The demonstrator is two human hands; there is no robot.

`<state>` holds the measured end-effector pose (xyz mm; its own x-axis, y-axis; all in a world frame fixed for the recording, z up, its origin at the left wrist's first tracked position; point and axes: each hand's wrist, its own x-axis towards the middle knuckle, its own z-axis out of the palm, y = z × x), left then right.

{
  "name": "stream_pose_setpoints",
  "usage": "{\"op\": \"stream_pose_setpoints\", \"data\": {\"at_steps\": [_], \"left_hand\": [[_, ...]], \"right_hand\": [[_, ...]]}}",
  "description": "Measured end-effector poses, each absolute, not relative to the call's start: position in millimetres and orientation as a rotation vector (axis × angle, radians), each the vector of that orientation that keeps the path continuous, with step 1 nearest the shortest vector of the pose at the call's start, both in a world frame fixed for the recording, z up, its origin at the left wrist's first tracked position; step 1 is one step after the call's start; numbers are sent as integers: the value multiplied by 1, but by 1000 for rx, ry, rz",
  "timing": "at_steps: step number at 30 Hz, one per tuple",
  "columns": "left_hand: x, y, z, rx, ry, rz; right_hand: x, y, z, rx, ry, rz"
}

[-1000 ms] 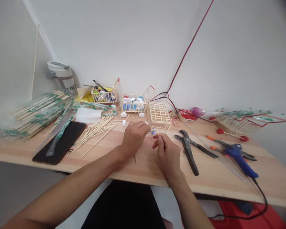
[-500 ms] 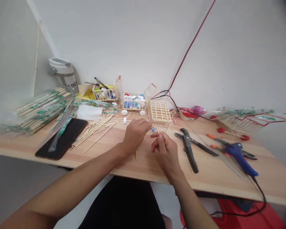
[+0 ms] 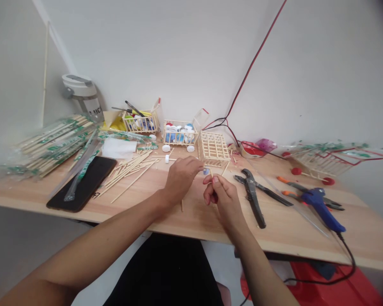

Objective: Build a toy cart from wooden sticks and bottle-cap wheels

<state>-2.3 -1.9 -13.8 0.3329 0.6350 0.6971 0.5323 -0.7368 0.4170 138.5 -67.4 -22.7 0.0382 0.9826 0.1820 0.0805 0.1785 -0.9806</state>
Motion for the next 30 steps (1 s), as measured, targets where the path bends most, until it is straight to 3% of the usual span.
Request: {"op": "stream_pose_setpoints", "data": {"at_steps": [30], "left_hand": [[-4, 2, -15, 2539, 1098, 1331]], "right_hand": [[139, -65, -27, -1171, -1305, 1050]]}}
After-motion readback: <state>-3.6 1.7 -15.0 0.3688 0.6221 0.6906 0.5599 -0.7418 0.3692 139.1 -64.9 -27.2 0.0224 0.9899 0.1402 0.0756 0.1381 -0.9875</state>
